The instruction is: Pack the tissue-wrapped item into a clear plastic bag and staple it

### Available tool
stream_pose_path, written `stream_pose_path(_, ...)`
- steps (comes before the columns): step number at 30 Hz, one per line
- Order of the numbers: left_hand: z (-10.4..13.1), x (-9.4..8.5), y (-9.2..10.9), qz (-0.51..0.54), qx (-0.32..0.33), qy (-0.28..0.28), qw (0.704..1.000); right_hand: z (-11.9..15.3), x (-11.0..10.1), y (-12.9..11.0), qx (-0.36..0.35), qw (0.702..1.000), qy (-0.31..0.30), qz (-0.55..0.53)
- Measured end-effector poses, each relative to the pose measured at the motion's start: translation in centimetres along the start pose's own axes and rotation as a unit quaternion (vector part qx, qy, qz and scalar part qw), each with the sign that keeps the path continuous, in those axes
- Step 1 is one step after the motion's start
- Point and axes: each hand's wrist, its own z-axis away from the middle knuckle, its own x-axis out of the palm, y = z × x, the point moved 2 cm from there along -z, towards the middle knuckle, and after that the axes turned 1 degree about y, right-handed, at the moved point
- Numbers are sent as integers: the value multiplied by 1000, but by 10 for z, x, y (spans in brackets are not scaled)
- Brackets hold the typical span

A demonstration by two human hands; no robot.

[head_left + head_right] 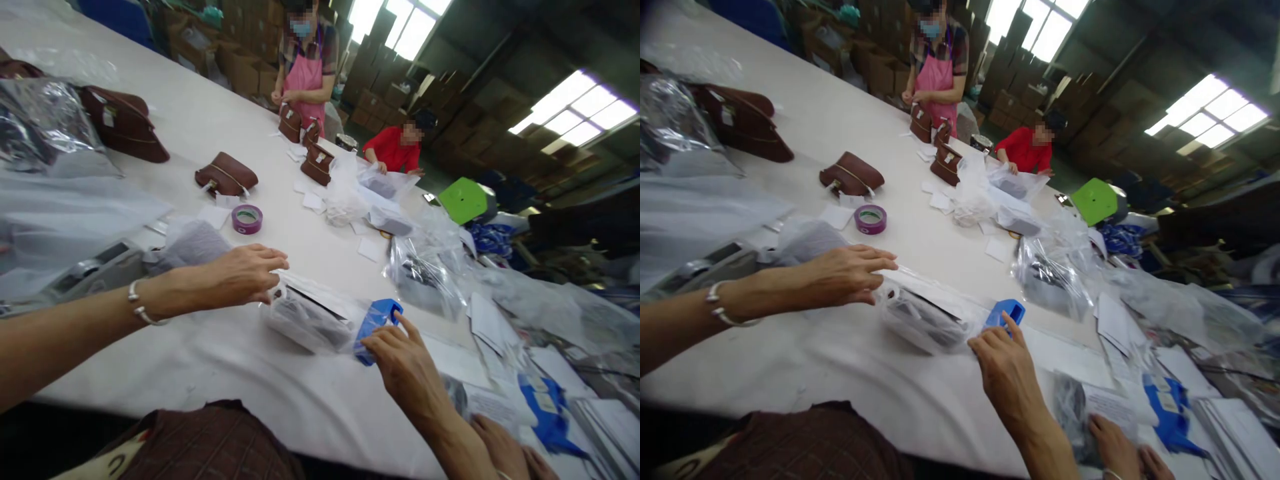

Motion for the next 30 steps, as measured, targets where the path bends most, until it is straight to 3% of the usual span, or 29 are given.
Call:
stream_pose_path(4,-36,0,18,-13,72,-26,997,6,-7,-2,19,996,83,16)
stream_pose_path(6,-57,16,25,-63,109,-35,991,9,-7,-3,29,992,124,6)
stream_pose_path(9,-81,54,28,-135,139,-58,979,14,-3,-5,38,985,168,-18)
stream_pose_path(13,-89,96,19,-190,126,-100,969,18,-2,-7,48,982,180,-27)
stream_pose_path(17,-83,114,7,-163,113,-130,971,18,1,-7,63,979,189,-34)
stream_pose_path(24,-77,118,-1,-74,74,-182,978,11,12,-2,71,979,179,-71)
stream_pose_path(27,-83,101,-2,-32,67,-186,980,7,9,1,71,976,181,-97)
stream_pose_path(30,-89,65,-8,30,47,-228,972,4,2,5,91,962,200,-161)
